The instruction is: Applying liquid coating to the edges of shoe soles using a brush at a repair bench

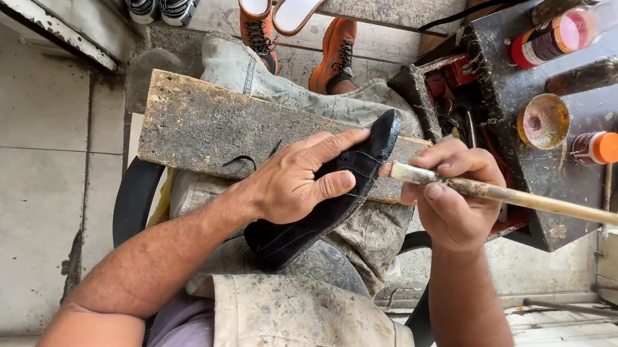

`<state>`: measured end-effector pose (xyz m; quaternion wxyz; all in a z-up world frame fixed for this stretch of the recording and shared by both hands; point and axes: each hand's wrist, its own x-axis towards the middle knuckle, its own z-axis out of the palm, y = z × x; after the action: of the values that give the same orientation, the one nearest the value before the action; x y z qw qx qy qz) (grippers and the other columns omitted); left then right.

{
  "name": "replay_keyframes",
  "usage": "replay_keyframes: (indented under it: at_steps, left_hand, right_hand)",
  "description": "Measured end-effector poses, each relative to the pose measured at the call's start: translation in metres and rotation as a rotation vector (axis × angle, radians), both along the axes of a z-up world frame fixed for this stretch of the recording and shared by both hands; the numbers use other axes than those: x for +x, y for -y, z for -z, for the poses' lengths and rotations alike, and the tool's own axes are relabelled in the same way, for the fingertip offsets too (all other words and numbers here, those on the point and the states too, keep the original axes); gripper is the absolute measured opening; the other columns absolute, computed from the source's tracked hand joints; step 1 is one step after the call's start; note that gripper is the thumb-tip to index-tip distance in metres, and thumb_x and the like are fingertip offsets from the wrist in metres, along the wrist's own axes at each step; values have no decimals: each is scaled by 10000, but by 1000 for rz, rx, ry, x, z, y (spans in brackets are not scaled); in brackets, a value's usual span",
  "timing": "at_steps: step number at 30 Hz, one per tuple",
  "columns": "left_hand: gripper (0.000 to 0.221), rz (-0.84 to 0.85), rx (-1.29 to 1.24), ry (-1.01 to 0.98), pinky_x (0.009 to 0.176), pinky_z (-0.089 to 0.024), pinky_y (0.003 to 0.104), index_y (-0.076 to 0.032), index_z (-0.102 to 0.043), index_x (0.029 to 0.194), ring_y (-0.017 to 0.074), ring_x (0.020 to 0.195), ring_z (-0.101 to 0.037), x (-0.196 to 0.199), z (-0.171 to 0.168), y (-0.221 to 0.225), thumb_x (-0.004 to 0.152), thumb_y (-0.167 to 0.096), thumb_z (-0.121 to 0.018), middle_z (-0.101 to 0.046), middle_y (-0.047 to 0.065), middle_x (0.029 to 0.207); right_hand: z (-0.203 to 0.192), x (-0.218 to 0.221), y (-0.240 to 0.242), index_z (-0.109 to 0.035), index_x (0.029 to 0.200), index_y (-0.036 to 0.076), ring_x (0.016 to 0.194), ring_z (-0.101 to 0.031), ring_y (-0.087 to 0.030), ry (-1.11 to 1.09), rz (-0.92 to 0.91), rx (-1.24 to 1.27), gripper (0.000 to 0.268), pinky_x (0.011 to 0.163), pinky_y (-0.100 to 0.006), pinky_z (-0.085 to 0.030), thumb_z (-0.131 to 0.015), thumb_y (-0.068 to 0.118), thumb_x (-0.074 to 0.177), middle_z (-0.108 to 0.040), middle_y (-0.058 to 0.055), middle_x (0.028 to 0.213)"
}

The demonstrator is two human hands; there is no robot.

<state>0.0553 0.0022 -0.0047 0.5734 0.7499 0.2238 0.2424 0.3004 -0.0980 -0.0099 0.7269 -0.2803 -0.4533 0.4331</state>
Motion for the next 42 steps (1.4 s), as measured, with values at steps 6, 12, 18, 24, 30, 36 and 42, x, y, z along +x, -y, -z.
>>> replay_keyframes:
  at_steps: [6,12,18,24,30,36,42]
  left_hand:
    - [629,10,7,-41,878,-559,494,-251,-445,1558,379,1014,-685,3,1,2,1006,-538,-532,-661,149,1147]
    - [630,10,0,-66,875,-563,508,-254,-442,1559,394,1003,-692,5,0,3,1002,-536,-526,-665,161,1140]
    - [620,5,-25,-90,900,-562,486,-273,-432,1566,374,1049,-698,5,1,1,1015,-551,-497,-670,145,1162]
    - [608,9,-30,-79,940,-545,529,-243,-414,1572,435,1121,-681,8,9,-2,1038,-526,-485,-671,203,1231]
    - [582,-2,-64,-87,970,-537,533,-268,-433,1553,449,1155,-672,7,8,-4,1039,-537,-479,-668,216,1259]
    - [572,-19,-93,-87,1004,-533,531,-286,-427,1552,433,1178,-678,7,18,-7,1048,-548,-487,-672,210,1292]
    - [569,-28,-70,-85,994,-534,525,-298,-421,1554,435,1140,-688,8,22,-7,1055,-569,-462,-681,210,1241]
  right_hand:
    - [-33,-16,-15,-537,1014,15,815,-795,-294,46,-45,53,126,696,-323,-703,-619,-25,927,-680,-285,1025]
    - [-16,11,-21,-459,1095,36,722,-769,-248,176,162,-14,181,615,-266,-660,-618,45,1009,-698,-273,982]
    - [-8,-1,-16,-457,995,-7,635,-732,-279,254,193,17,227,552,-298,-642,-672,6,926,-662,-321,864]
    - [-3,-11,1,-461,980,-8,660,-715,-254,355,212,-1,245,571,-302,-633,-697,4,915,-661,-307,867]
    - [-10,-22,6,-457,967,27,660,-712,-218,504,223,12,243,570,-256,-592,-698,37,944,-686,-286,888]
    - [-4,-34,14,-517,935,59,657,-718,-211,594,232,103,210,558,-255,-592,-718,4,910,-710,-260,875]
    - [4,-44,25,-577,828,48,499,-680,-214,618,78,46,224,429,-290,-549,-784,-34,799,-728,-243,765]
